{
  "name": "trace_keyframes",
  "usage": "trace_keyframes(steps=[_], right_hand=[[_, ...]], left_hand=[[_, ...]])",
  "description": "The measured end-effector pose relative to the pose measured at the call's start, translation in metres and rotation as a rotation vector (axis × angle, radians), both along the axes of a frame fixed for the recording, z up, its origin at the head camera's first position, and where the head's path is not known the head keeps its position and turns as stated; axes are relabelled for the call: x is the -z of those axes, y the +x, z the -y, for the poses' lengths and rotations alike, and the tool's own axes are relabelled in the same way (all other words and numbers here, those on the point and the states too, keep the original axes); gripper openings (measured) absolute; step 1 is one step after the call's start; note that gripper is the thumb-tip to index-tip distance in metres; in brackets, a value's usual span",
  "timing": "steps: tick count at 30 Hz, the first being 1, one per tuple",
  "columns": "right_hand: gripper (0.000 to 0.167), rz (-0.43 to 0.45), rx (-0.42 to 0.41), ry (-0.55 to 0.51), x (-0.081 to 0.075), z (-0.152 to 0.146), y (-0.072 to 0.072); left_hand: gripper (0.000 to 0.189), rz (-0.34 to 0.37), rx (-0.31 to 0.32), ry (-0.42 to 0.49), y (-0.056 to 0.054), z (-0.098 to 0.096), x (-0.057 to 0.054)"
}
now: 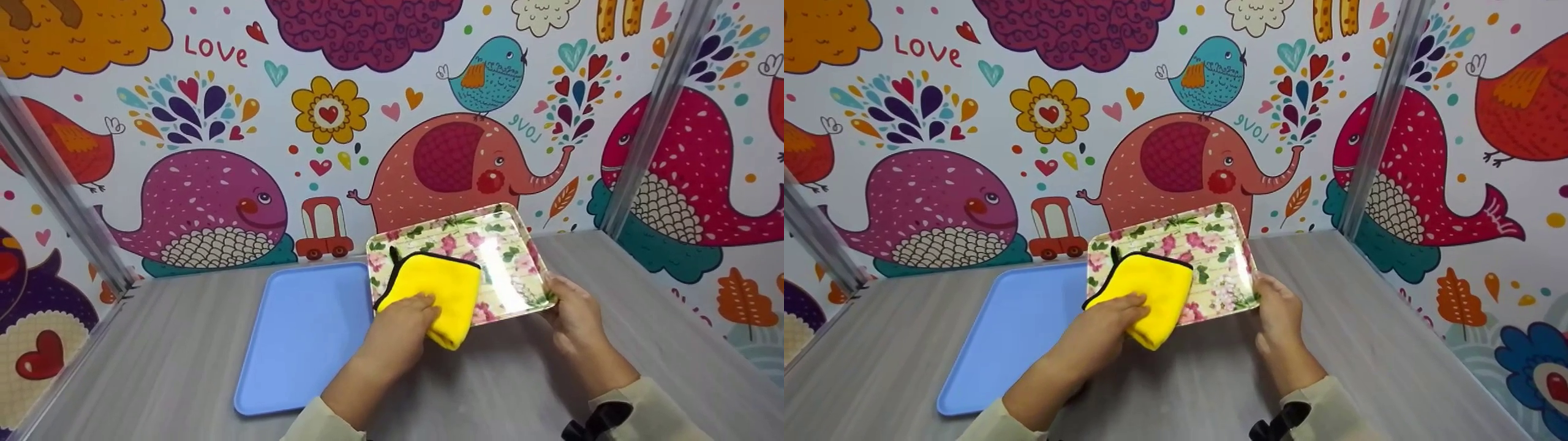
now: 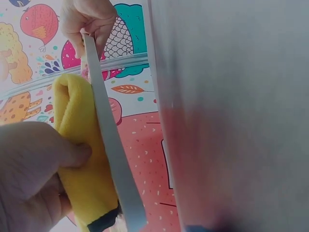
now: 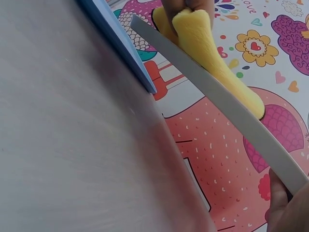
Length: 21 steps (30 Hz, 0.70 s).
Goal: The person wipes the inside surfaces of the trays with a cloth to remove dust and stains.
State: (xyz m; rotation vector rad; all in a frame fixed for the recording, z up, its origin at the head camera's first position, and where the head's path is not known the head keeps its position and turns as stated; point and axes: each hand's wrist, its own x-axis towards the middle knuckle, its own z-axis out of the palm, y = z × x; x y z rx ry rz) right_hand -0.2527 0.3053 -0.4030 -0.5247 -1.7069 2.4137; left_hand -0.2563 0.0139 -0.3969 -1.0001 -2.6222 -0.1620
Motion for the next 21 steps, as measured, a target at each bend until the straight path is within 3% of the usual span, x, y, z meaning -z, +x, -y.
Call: trace_keyframes(steps=[7, 13, 18, 21], right_hand=[[0.054, 0.026, 0.0, -0.04, -0.002, -0.006, 0.0], [0.046, 0.023, 0.034, -0.067, -0.002, -0.011, -0.002], [0.032, 0.032, 0.054, -0.134, -0.004, -0.019, -0.003], [0.037, 0.041, 0.053, -0.168, -0.004, -0.025, -0.003]], left_hand=[[0.039, 0.035, -0.025, 0.012, 0.001, 0.005, 0.002], [0.038, 0.059, -0.051, 0.028, 0.002, 0.009, -0.001], [0.039, 0.076, -0.081, 0.054, 0.003, 0.013, -0.007], [0.042, 0.076, -0.097, 0.089, 0.005, 0.015, -0.013]])
